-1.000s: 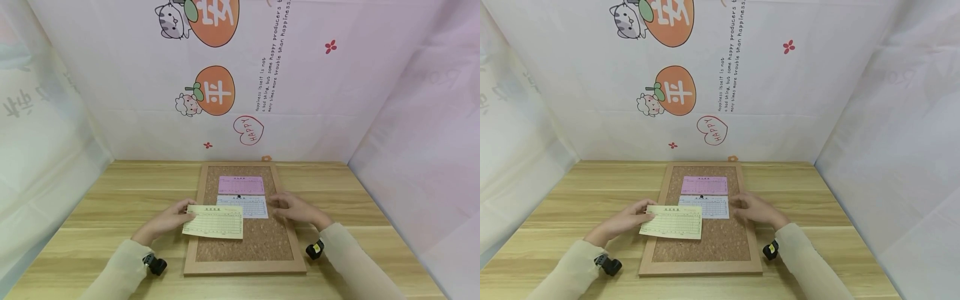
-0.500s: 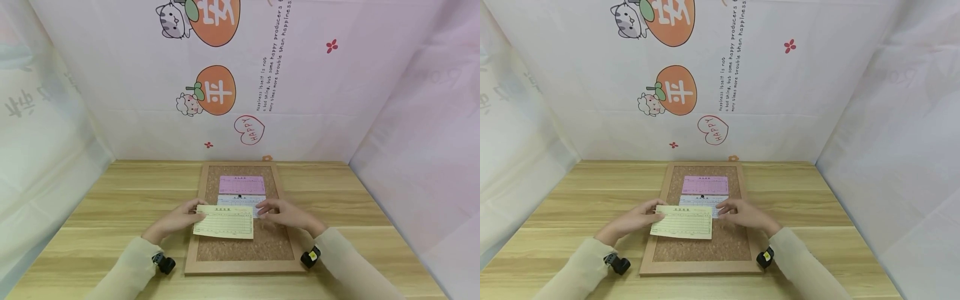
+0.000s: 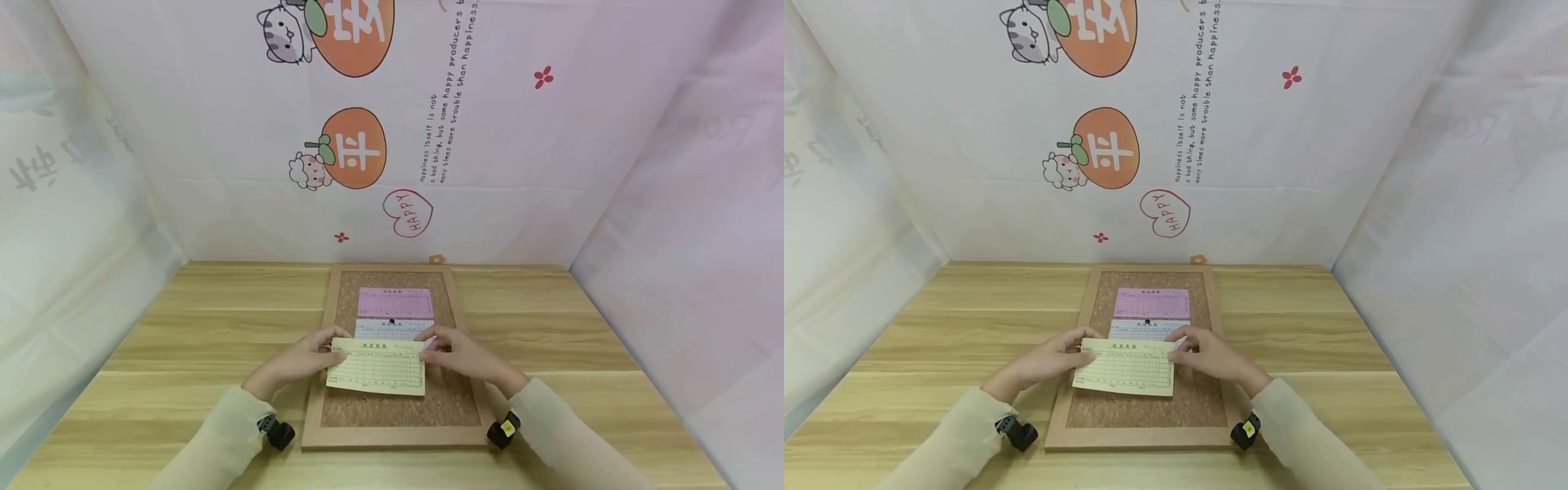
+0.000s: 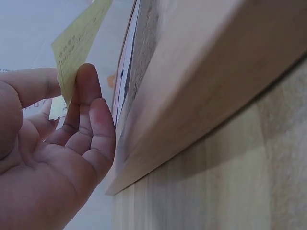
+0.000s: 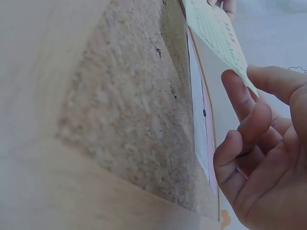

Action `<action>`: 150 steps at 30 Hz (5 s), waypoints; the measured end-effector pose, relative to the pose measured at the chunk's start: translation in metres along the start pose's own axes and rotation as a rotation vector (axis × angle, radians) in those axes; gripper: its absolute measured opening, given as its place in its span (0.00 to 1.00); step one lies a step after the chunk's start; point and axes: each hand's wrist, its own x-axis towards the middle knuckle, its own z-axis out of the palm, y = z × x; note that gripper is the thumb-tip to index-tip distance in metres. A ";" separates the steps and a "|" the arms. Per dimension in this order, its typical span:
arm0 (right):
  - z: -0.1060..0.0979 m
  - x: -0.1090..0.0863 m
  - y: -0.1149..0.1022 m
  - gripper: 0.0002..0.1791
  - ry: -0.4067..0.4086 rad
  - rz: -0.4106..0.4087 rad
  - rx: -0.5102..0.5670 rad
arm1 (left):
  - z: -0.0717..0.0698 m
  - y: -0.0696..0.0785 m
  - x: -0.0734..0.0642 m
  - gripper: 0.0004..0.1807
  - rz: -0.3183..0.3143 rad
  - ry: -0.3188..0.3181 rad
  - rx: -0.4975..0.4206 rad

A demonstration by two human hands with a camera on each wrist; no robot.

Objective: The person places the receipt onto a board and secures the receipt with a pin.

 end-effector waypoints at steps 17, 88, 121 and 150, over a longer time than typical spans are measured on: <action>0.001 -0.006 0.006 0.17 -0.012 0.046 0.019 | 0.006 -0.002 0.003 0.13 -0.037 0.057 0.097; 0.001 -0.011 0.011 0.12 -0.058 0.065 -0.129 | 0.015 0.004 0.005 0.18 0.128 -0.031 0.502; -0.002 -0.016 0.005 0.12 -0.026 0.078 -0.085 | 0.011 0.006 -0.007 0.35 0.038 -0.119 0.546; -0.045 -0.038 0.008 0.14 0.090 0.063 -0.200 | 0.010 0.001 -0.005 0.35 0.031 -0.128 0.537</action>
